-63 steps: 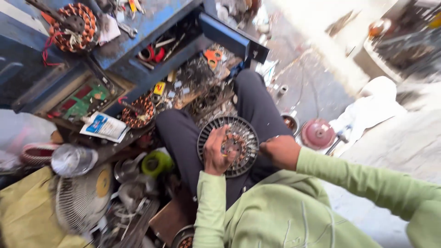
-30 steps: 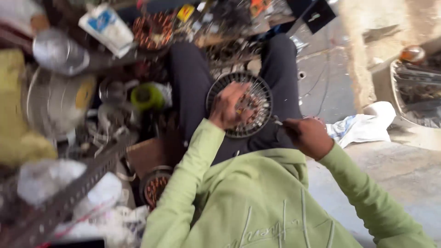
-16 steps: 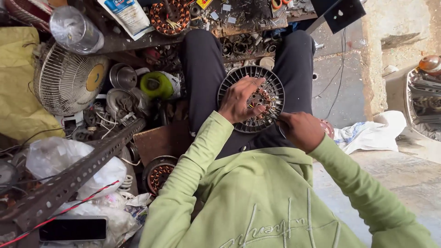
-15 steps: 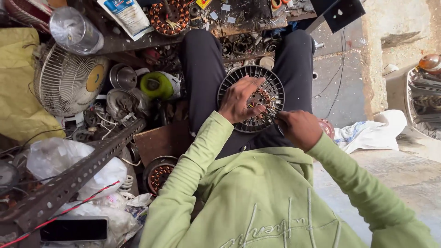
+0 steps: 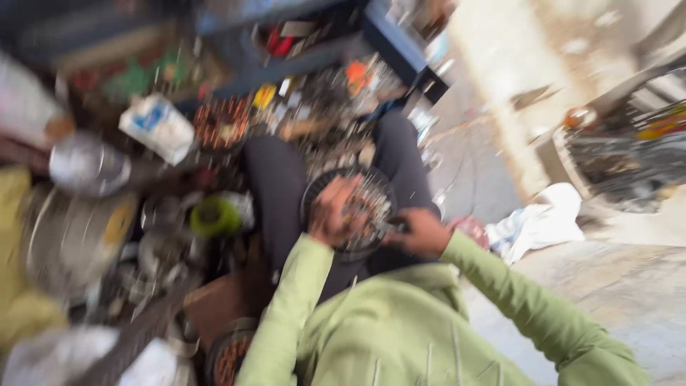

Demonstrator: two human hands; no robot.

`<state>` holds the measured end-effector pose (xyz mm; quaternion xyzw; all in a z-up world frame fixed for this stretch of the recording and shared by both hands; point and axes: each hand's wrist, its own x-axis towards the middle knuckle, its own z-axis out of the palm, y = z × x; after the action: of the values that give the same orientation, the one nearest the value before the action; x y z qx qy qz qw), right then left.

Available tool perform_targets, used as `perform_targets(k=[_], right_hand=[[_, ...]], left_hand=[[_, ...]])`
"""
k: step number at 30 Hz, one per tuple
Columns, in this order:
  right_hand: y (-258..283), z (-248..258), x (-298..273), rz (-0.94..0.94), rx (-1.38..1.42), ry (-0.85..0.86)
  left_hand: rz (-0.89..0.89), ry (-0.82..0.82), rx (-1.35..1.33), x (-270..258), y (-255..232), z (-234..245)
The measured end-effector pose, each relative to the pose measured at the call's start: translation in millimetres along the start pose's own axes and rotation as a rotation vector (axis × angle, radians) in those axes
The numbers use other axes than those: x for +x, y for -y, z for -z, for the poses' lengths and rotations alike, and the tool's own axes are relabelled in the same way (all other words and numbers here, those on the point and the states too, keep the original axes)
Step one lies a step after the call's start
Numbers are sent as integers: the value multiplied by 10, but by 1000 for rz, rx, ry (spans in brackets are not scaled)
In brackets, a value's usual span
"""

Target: Repairing a fan motor by manipulating its internal components with a tool.

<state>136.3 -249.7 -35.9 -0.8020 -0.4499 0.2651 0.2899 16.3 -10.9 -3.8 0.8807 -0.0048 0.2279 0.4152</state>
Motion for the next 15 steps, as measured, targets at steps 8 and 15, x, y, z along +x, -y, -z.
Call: perform_targets(k=[8, 15], right_hand=[[-19, 65, 28, -336, 569, 333], [1013, 1764, -756, 354, 232, -587]], left_hand=[[-37, 30, -1, 79, -32, 28], [-6, 40, 16, 40, 2, 14]])
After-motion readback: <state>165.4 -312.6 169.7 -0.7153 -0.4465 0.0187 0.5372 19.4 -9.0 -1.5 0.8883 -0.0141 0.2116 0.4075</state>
